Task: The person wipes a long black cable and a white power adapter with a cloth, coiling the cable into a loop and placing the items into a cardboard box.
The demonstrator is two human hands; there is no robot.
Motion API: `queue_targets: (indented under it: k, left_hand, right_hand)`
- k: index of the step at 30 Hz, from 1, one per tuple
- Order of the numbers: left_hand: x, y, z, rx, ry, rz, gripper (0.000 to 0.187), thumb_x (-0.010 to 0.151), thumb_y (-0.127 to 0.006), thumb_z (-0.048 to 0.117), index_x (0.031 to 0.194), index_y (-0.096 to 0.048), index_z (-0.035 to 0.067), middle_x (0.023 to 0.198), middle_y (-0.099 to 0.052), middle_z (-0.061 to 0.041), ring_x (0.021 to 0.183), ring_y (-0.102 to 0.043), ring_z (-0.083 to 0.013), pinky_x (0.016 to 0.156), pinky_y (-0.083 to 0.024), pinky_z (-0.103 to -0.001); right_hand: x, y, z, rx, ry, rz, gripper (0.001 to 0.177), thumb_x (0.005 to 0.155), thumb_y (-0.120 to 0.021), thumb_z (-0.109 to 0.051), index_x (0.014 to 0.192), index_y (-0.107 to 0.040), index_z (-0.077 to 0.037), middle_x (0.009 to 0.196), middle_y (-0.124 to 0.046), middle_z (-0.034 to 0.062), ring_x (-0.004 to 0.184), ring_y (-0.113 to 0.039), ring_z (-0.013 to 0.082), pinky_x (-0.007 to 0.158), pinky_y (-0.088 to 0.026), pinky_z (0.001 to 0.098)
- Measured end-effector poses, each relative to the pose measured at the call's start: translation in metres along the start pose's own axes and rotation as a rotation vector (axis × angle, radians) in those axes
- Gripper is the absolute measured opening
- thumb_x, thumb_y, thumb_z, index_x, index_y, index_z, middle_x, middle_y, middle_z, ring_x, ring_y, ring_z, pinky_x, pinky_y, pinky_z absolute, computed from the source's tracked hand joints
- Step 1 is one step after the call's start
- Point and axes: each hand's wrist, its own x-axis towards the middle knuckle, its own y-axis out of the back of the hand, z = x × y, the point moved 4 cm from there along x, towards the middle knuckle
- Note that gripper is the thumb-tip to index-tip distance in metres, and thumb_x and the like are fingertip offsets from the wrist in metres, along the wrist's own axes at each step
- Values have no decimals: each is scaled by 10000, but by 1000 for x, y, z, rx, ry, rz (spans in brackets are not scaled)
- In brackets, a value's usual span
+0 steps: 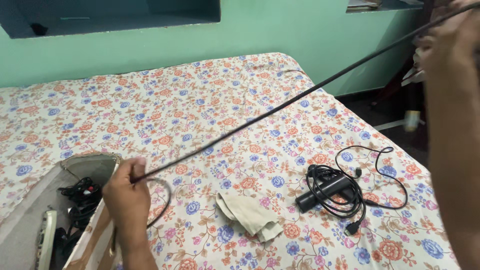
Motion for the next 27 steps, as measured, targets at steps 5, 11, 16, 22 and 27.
queue_targets:
  k: [5, 11, 16, 22, 27]
  left_hand:
    - [-10, -54, -16, -252, -2, -126, 213, 1083, -531, 188, 958, -592, 28, 807, -638, -83, 675, -589, -124, 550, -474, -303]
    - [-29, -73, 13, -14, -81, -273, 124, 1016, -548, 134, 1062, -578, 24, 794, -617, -156, 652, -580, -268, 574, -494, -422]
    - [-47, -76, 65, 447, -277, -56, 119, 926, -557, 20, 1040, -576, -7, 891, -665, -180, 781, -675, -358, 666, -554, -472]
    - [-64, -50, 108, 382, -498, 135, 169, 905, -612, 93, 1053, -596, 13, 894, -692, -151, 780, -689, -318, 669, -556, -443]
    - [-22, -16, 61, 435, 40, -213, 164, 1024, -562, 136, 1174, -620, 102, 831, -720, -78, 650, -707, -199, 488, -537, -331]
  right_hand:
    - [-73, -65, 41, -21, 102, -255, 100, 1097, -478, -58, 1167, -542, -90, 1106, -614, 68, 1020, -613, 152, 851, -566, 376]
    - [-186, -98, 16, -937, 135, -843, 741, 805, -553, 137, 1504, -360, -18, 1361, -458, 324, 1212, -492, 457, 1005, -435, 563]
    - [-341, -42, -90, -155, 346, -1053, 414, 1095, -471, -118, 1481, -504, 29, 1459, -566, 291, 1295, -565, 397, 1092, -440, 506]
    - [-439, 1, -116, -210, -516, -1668, 496, 1007, -428, -459, 1219, -701, -103, 1179, -759, 162, 925, -690, 263, 835, -619, 453]
    - [-253, 17, -51, 146, -409, -792, 233, 1080, -538, -278, 1029, -643, -76, 824, -566, 21, 646, -488, 130, 563, -451, 299]
